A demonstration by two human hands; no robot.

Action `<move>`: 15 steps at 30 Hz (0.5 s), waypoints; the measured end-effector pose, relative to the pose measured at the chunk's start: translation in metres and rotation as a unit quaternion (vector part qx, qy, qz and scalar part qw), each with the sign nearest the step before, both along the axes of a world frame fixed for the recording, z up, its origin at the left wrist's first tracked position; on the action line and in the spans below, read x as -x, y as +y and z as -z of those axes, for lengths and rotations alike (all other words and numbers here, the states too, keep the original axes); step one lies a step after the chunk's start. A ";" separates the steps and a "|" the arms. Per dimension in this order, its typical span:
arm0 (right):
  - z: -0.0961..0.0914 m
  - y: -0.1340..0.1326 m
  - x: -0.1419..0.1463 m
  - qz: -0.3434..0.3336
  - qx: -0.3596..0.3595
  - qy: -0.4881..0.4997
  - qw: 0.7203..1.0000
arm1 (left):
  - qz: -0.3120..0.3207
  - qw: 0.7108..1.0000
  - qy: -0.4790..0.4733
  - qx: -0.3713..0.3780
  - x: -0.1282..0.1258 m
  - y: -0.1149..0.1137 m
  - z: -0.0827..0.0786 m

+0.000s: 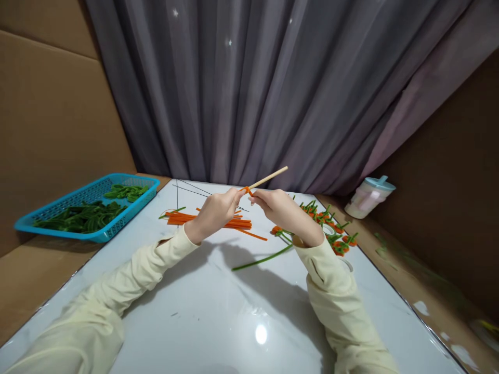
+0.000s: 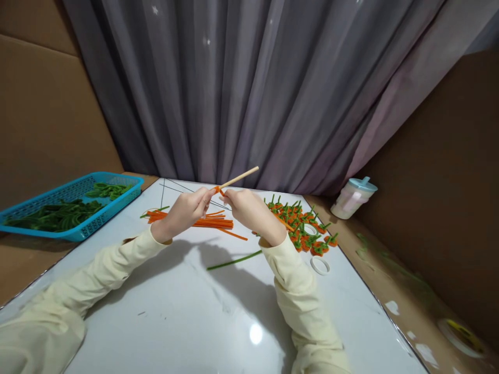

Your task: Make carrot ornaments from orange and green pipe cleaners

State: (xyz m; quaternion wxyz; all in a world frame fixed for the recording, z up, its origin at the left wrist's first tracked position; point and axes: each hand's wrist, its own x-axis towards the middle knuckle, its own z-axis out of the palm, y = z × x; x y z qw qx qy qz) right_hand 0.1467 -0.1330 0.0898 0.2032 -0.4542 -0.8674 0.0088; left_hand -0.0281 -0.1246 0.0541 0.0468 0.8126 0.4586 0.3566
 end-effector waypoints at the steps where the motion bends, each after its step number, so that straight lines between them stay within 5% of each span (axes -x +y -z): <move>1: 0.000 -0.003 0.002 0.020 -0.003 -0.039 0.999 | -0.033 0.997 0.063 -0.023 0.003 0.001 -0.002; 6: 0.000 -0.016 0.008 0.047 0.013 -0.175 0.983 | -0.052 0.967 0.242 -0.058 0.016 -0.002 -0.010; 11: -0.003 -0.022 0.010 0.017 -0.005 -0.223 0.975 | 0.081 0.965 0.249 -0.002 0.020 -0.007 -0.005; 15: -0.007 -0.015 0.002 -0.033 0.031 -0.170 0.984 | 0.173 0.953 0.242 0.062 0.021 -0.008 -0.010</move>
